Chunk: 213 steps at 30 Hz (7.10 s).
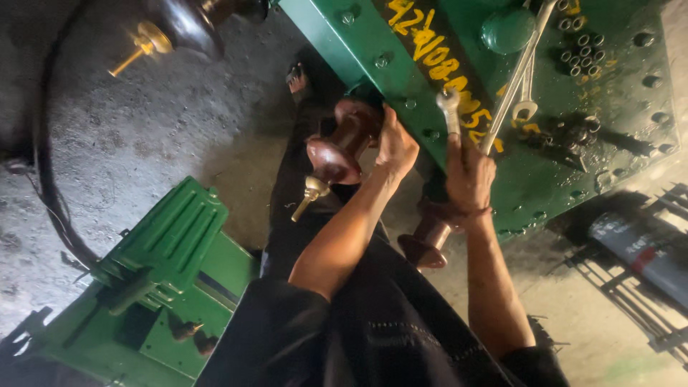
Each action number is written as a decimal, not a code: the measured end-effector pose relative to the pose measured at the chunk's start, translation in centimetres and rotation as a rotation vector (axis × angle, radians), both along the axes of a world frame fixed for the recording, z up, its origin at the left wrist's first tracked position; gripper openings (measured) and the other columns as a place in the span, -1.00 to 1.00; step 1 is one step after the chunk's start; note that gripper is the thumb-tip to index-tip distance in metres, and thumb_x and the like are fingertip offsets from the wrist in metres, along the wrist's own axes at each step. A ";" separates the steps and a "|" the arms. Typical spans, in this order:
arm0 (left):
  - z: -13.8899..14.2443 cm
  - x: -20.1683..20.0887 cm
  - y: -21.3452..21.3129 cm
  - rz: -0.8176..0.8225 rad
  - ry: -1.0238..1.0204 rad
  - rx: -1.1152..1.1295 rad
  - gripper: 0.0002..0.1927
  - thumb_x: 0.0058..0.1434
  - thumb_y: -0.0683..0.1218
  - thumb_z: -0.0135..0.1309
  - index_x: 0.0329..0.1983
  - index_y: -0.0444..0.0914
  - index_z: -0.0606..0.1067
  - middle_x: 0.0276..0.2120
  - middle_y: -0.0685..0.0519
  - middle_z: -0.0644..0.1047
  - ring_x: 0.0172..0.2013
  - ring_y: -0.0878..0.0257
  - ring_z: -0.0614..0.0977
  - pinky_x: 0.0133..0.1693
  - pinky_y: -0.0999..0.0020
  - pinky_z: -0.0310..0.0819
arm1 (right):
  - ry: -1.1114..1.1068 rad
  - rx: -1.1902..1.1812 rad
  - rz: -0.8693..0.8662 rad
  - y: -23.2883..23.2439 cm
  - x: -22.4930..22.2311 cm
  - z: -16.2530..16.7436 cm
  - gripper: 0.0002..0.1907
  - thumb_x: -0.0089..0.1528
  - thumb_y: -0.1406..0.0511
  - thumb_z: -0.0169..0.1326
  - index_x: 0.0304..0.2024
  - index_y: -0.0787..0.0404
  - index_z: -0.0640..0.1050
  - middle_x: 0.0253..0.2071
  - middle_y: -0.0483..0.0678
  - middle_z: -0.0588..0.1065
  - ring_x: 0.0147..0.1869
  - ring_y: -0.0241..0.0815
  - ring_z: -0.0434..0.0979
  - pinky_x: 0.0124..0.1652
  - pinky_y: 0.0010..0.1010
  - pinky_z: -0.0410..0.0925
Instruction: The person uses a wrench to tighten bolts on a green metal plate attached to a large machine. They repeatedly reposition the wrench and apply force to secure the fasteners.
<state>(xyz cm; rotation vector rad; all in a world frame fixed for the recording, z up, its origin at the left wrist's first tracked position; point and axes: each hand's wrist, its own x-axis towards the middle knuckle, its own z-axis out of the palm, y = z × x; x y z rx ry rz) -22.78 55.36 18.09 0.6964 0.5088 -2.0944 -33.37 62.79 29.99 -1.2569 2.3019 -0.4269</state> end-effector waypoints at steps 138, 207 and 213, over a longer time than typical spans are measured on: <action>10.1 5.4 -8.5 -0.368 -0.757 -0.153 -0.27 0.35 0.28 0.01 0.45 -0.19 0.26 0.26 -0.07 0.42 0.22 0.07 0.41 0.17 0.15 0.26 | -0.171 0.200 -0.247 9.9 6.3 -4.4 -0.38 0.44 -0.05 0.02 -0.36 0.39 0.61 -0.53 0.11 0.55 -0.49 -0.15 0.47 -0.39 -0.26 0.32; 6.9 6.3 -10.2 -0.862 -0.648 -0.231 -0.32 0.19 0.20 0.21 0.15 -0.40 0.44 -0.23 -0.14 0.50 -0.38 0.09 0.45 -0.42 0.07 0.33 | 0.187 0.154 -0.065 -9.2 7.8 0.0 -0.48 0.29 -0.04 0.16 -0.02 0.22 0.40 -0.44 0.25 0.55 -0.35 0.35 0.57 -0.35 0.10 0.36; 5.5 5.0 -11.2 -0.738 -0.673 -0.015 -0.17 -0.11 0.18 0.46 0.15 -0.34 0.49 -0.20 0.02 0.57 -0.38 0.12 0.47 -0.39 0.13 0.21 | 0.141 0.121 -0.201 -2.8 8.4 1.3 -0.58 0.42 -0.01 0.12 -0.15 0.20 0.41 -0.47 0.14 0.52 -0.36 0.24 0.55 -0.34 0.01 0.34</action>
